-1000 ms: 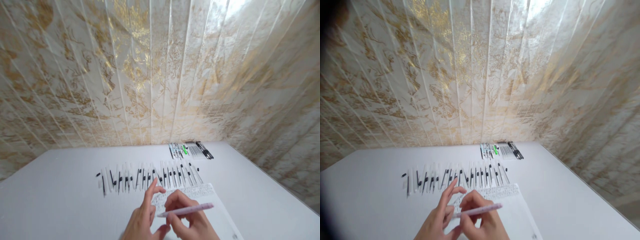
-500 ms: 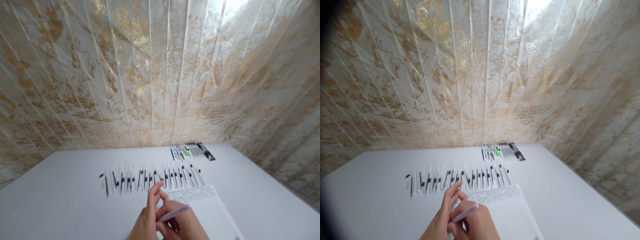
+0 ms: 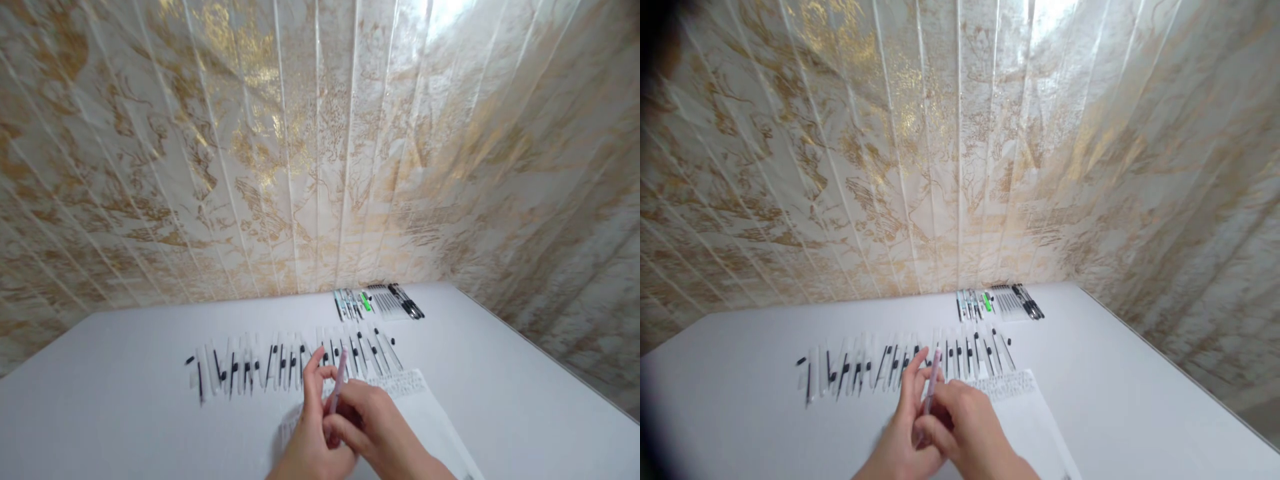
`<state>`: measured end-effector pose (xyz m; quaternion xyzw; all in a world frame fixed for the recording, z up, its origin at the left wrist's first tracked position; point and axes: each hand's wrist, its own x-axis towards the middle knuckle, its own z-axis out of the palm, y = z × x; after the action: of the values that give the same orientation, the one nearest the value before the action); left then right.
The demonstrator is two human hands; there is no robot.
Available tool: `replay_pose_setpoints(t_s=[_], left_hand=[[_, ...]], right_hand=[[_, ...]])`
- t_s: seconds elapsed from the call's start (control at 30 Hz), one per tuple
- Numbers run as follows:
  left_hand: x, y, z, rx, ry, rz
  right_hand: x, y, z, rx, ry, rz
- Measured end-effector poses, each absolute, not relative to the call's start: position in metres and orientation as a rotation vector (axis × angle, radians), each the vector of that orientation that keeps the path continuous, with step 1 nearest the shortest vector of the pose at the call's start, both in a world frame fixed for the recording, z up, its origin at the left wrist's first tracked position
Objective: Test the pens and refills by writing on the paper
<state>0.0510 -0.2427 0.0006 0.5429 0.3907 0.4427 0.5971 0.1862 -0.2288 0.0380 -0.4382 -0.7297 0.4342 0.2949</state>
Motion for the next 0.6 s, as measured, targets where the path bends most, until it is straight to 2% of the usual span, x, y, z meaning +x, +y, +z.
replay_pose_setpoints(t_s=[0.2, 0.33, 0.6], left_hand=[[0.047, -0.233, 0.011, 0.926, 0.623, 1.067], [0.048, -0.238, 0.015, 1.018, 0.728, 1.044], [0.046, -0.243, -0.011, 1.210, 0.966, 0.850]], right_hand=[[0.195, -0.212, 0.014, -1.105, -1.467, 1.399], [0.197, -0.210, 0.005, -1.089, -1.365, 1.504], [0.199, -0.212, 0.014, -1.122, -1.297, 1.434]])
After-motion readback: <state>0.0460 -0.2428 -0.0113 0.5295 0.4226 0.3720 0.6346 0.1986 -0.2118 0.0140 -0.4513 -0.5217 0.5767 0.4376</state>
